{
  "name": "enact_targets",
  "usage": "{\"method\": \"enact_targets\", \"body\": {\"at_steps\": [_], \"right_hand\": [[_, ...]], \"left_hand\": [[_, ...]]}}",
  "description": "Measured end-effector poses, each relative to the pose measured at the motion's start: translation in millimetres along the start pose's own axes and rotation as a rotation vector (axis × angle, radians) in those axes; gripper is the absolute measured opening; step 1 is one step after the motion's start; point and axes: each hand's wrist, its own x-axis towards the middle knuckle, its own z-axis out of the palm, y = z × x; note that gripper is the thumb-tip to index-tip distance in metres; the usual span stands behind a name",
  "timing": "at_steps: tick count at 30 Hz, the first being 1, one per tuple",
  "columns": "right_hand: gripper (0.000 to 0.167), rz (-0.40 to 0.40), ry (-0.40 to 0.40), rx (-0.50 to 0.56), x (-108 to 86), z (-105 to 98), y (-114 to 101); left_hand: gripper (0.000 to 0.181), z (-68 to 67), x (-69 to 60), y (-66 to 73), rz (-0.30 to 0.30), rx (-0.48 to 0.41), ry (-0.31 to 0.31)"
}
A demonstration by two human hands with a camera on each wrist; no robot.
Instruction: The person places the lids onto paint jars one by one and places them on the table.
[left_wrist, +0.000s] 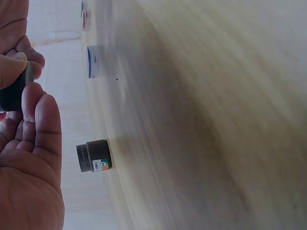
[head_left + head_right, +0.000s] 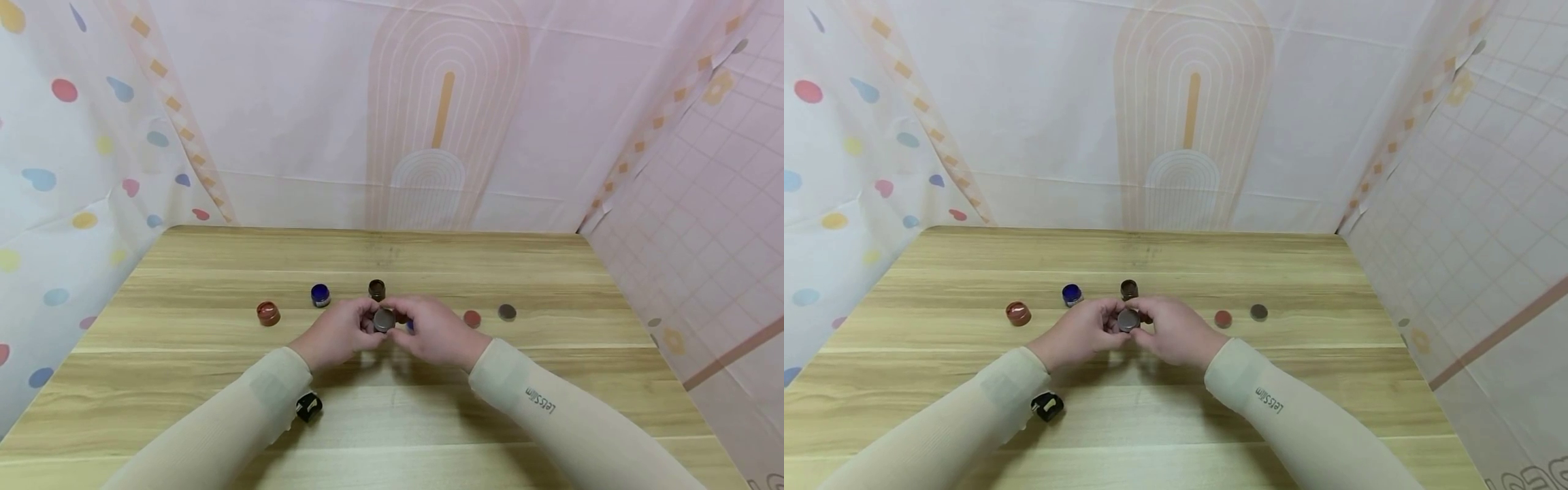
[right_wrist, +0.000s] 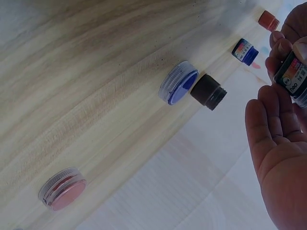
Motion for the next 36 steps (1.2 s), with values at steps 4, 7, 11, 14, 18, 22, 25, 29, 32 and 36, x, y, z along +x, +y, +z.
{"method": "enact_targets", "body": {"at_steps": [4,7,11,14,18,22,25,29,32,36], "right_hand": [[0.037,0.027,0.012,0.017,0.5,1.8,-1.2],[0.035,0.078,0.020,0.042,0.4,2.8,-3.1],[0.039,0.112,0.018,0.042,-0.1,2.4,-4.0],[0.039,0.075,0.013,0.032,-0.2,1.7,-3.0],[0.037,0.019,0.011,0.031,-0.2,0.7,-2.3],[0.036,0.019,0.017,0.035,-0.2,1.7,-2.1],[0.035,0.063,0.022,0.053,-0.6,3.0,-2.4],[0.036,0.116,0.025,0.070,-1.1,3.7,-2.6],[0.041,0.101,0.020,0.061,-0.9,3.5,-1.4],[0.042,0.044,0.016,0.054,-0.6,2.9,0.5]], "left_hand": [[0.021,-0.3,-0.4,1.3,-0.010,-0.009,-0.005],[0.021,-0.1,-0.4,1.5,-0.021,-0.026,-0.014],[0.024,0.1,0.2,1.1,-0.026,-0.030,-0.013],[0.025,-0.1,0.5,0.8,-0.017,-0.025,-0.007],[0.024,-0.2,0.6,0.9,-0.014,-0.026,-0.008],[0.022,-0.6,0.3,1.1,-0.014,-0.027,-0.014],[0.021,-0.8,0.2,1.1,-0.014,-0.024,-0.017],[0.021,-0.7,0.2,2.0,-0.019,-0.018,-0.015],[0.022,-1.1,-0.1,2.1,-0.012,-0.008,-0.012],[0.023,-1.4,-0.4,1.9,-0.007,-0.002,-0.009]]}}
